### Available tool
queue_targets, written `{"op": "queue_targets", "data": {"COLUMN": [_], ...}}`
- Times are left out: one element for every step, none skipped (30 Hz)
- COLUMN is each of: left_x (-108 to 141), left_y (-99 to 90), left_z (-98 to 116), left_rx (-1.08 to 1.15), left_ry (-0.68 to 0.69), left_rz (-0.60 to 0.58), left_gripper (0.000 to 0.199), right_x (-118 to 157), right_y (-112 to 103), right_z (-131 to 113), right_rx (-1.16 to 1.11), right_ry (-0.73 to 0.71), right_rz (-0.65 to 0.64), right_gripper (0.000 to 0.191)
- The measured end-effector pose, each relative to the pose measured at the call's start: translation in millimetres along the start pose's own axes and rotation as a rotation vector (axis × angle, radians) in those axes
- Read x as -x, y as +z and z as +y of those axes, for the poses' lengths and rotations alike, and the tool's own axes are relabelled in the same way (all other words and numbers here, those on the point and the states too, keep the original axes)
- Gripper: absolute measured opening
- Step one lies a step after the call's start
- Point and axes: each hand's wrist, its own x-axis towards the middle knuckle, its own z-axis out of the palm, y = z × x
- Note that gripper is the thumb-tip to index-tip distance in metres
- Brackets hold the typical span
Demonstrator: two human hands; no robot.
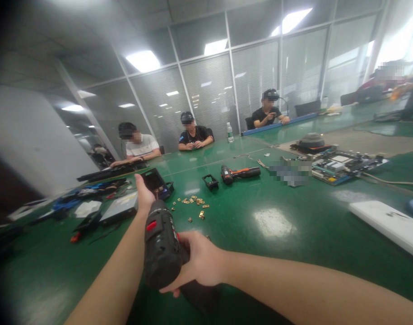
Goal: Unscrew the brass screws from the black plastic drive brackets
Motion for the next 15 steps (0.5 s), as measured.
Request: {"op": "queue_targets", "data": {"left_x": [0.1,0.0,-0.3,-0.7,-1.3,-1.9,-2.6,-3.2,-3.5,-3.6,-3.3,-2.8,-2.0,-1.2,-0.3], "left_y": [0.0,0.0,0.0,0.0,0.0,0.0,0.0,0.0,0.1,0.2,0.3,0.5,0.7,1.0,1.2], "left_z": [0.0,-0.1,-0.4,-0.7,-1.0,-1.4,-1.8,-2.0,-2.1,-2.0,-1.7,-1.2,-0.6,0.0,0.5], "left_rx": [0.0,0.002,0.004,0.006,0.007,0.007,0.009,0.013,0.017,0.021,0.025,0.028,0.029,0.03,0.03], "left_ry": [-0.004,-0.008,-0.009,-0.01,-0.01,-0.011,-0.01,-0.009,-0.009,-0.007,-0.007,-0.01,-0.015,-0.02,-0.022], "left_rz": [-0.001,-0.001,0.0,0.0,0.0,0.0,-0.001,0.003,0.009,0.014,0.016,0.017,0.014,0.009,0.002], "left_gripper": [0.07,0.071,0.071,0.072,0.072,0.073,0.073,0.073,0.073,0.072,0.072,0.072,0.072,0.072,0.071], "right_x": [-0.1,-0.1,-0.1,0.1,0.3,0.4,0.5,0.5,0.5,0.4,0.2,0.2,0.1,0.2,0.2], "right_y": [0.0,0.1,0.3,0.5,0.7,0.8,0.8,0.6,0.4,0.0,-0.3,-0.7,-1.0,-1.2,-1.4], "right_z": [-0.1,-0.2,-0.5,-0.9,-1.2,-1.5,-1.6,-1.6,-1.4,-1.2,-0.9,-0.6,-0.4,-0.1,0.2], "right_rx": [0.001,0.004,0.008,0.014,0.02,0.026,0.029,0.029,0.025,0.023,0.021,0.021,0.024,0.027,0.028], "right_ry": [-0.002,0.0,0.003,0.007,0.01,0.013,0.014,0.012,0.011,0.009,0.006,0.004,0.002,0.002,0.002], "right_rz": [-0.001,-0.002,-0.002,-0.002,0.001,0.005,0.008,0.01,0.011,0.01,0.01,0.009,0.009,0.008,0.009], "right_gripper": [0.073,0.074,0.075,0.076,0.076,0.076,0.076,0.076,0.076,0.076,0.076,0.076,0.075,0.075,0.075]}}
